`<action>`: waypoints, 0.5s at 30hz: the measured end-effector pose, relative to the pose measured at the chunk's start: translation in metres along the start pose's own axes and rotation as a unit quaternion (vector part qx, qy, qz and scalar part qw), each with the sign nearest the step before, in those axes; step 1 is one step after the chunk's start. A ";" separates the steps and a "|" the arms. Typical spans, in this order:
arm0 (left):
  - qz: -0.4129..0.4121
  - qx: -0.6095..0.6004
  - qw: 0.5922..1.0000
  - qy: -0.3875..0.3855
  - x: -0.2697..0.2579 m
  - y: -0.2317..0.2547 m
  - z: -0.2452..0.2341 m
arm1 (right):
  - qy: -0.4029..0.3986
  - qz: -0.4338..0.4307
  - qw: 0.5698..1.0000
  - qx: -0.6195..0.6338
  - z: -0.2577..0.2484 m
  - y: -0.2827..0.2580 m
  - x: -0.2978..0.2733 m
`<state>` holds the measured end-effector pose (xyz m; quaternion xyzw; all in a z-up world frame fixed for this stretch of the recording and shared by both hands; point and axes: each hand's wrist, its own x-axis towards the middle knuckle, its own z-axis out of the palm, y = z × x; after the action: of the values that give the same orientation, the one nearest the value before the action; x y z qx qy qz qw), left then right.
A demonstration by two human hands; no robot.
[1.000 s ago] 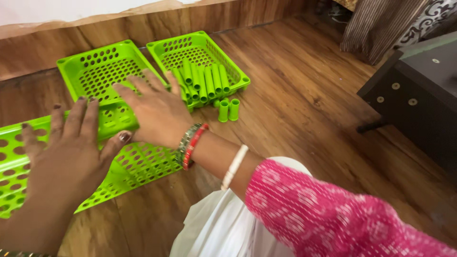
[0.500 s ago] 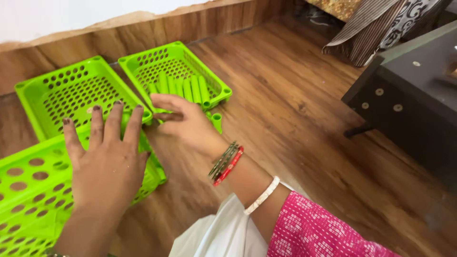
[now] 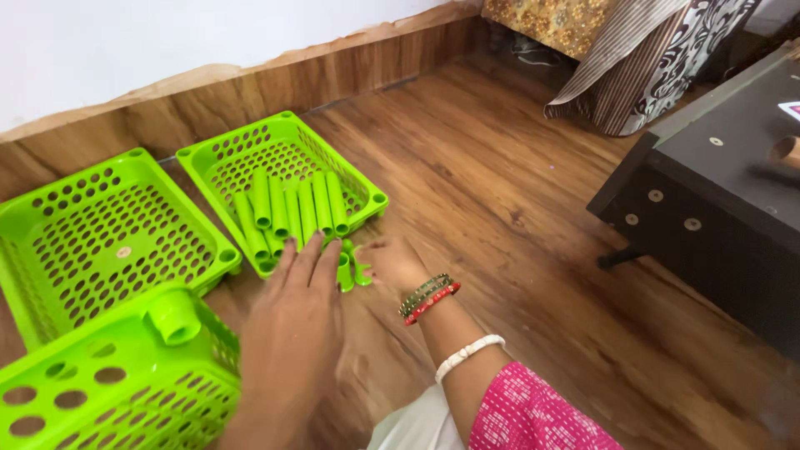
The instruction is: The person assembles a green plastic basket by inserting cylindrical green plastic rods into the basket's side holes. They repeatedly pick up rods from a nearby tray and push them into place, working on multiple sides of the basket.
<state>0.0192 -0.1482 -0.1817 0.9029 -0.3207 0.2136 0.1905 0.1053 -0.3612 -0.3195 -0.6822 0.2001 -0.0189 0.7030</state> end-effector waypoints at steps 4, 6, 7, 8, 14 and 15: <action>-0.350 -0.418 0.838 -0.022 0.006 -0.007 0.062 | 0.021 0.022 0.999 -0.026 -0.013 0.011 0.000; -0.417 -0.593 0.687 0.051 0.006 -0.014 0.095 | 0.054 -0.021 0.994 -0.098 -0.010 0.007 -0.007; -0.437 -0.600 0.668 0.056 0.005 -0.018 0.109 | 0.080 -0.079 0.983 -0.147 -0.001 0.005 -0.013; -0.456 -0.607 0.648 0.060 0.004 -0.021 0.122 | 0.107 -0.136 0.965 -0.195 0.007 0.002 -0.018; -0.463 -0.615 0.637 0.047 0.010 -0.040 0.155 | 0.105 -0.259 0.870 -0.406 0.050 -0.020 -0.036; -0.472 -0.614 0.631 0.042 0.011 -0.042 0.153 | 0.090 -0.231 0.876 -0.413 0.052 -0.022 -0.039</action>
<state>0.0953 -0.1968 -0.3132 0.5955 0.1011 -0.1142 0.7887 0.0910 -0.3013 -0.2889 -0.9327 0.0889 -0.1581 0.3117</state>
